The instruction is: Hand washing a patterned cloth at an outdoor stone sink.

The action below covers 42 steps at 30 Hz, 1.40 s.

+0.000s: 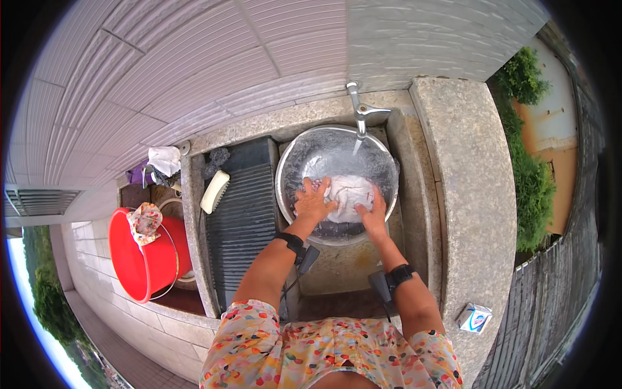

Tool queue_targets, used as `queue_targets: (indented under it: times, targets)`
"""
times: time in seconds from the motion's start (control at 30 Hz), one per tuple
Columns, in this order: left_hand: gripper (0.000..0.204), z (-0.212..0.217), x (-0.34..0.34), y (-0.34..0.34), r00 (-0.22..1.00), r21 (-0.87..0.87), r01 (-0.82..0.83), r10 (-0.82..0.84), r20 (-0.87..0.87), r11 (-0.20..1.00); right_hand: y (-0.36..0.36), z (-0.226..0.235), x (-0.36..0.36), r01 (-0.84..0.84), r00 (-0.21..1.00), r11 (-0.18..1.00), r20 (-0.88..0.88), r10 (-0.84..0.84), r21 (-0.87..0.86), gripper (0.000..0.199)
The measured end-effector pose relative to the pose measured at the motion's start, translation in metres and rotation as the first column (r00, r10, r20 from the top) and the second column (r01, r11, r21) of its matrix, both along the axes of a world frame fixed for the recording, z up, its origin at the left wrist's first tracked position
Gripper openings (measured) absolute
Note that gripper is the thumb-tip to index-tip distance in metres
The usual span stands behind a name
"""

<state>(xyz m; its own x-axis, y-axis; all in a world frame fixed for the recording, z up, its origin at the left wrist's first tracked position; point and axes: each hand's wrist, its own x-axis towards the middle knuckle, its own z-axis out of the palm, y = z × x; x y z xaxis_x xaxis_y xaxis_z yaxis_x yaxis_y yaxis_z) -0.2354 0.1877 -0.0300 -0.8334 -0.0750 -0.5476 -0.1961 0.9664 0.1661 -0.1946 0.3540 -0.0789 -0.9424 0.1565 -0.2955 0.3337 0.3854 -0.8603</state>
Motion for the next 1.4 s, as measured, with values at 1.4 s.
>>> queue_targets:
  times: [1.4]
  targets:
    - [0.052,0.069,0.082,-0.207,0.749,0.566,-0.318,0.568,-0.343,0.761,-0.215,0.077,0.013,-0.201,0.973,0.927,-0.049,0.227,0.318,0.048]
